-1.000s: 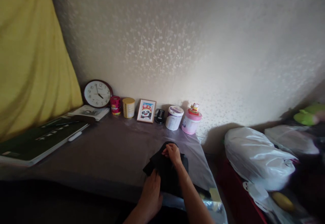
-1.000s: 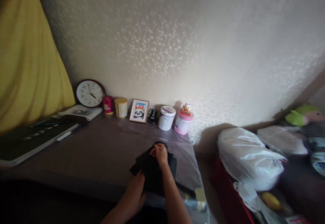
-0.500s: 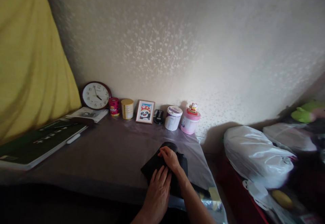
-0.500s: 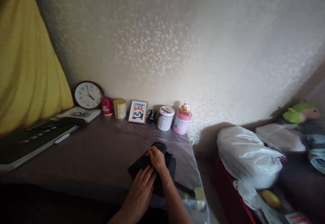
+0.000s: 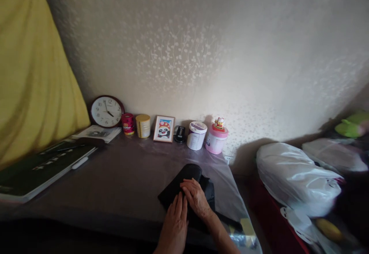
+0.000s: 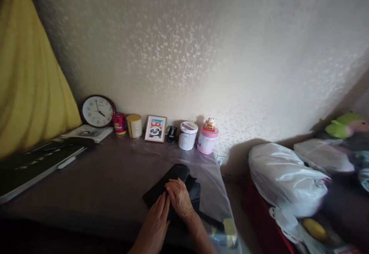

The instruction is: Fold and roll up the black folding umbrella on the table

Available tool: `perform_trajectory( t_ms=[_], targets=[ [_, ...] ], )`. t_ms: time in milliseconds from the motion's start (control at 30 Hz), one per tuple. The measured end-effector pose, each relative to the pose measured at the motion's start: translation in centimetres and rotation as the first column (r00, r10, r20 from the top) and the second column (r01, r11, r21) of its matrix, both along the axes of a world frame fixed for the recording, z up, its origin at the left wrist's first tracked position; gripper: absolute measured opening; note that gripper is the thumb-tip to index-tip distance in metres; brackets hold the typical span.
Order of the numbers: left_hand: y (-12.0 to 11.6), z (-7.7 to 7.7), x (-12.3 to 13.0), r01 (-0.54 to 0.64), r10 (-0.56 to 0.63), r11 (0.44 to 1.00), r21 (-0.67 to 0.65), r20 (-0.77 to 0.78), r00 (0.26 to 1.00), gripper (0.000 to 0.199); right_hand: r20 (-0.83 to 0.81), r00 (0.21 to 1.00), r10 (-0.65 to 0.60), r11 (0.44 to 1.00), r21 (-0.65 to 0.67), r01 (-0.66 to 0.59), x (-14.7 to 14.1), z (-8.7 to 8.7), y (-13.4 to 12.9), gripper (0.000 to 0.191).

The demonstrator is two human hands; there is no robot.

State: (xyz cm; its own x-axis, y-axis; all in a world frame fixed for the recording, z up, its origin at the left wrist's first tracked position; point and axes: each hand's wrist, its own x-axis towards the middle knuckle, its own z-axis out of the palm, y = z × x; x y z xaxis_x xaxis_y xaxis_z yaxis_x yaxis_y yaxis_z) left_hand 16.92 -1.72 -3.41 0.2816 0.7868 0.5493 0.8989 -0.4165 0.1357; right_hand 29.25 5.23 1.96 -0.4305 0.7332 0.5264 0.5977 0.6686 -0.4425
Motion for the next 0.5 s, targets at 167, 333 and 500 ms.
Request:
perform_trajectory(
  t_ms=[167, 333, 500],
  targets=[
    [0.0, -0.1, 0.0, -0.063, 0.06, 0.992, -0.109, -0.031, 0.998, 0.07, 0.068, 0.994, -0.083, 0.997, 0.004, 0.083, 0.8, -0.3, 4.0, 0.028],
    [-0.2, 1.2, -0.6, -0.039, 0.011, 0.93, -0.367, -0.077, 0.997, 0.087, 0.114, 0.978, -0.172, 0.984, -0.025, 0.176, 1.2, -0.5, 7.7, 0.033],
    [-0.1, 2.0, -1.1, -0.026, -0.021, 0.9, -0.436, -0.103, 0.994, 0.097, 0.174, 0.941, -0.291, 0.955, -0.002, 0.296, 1.3, 0.4, 8.9, 0.033]
  ],
)
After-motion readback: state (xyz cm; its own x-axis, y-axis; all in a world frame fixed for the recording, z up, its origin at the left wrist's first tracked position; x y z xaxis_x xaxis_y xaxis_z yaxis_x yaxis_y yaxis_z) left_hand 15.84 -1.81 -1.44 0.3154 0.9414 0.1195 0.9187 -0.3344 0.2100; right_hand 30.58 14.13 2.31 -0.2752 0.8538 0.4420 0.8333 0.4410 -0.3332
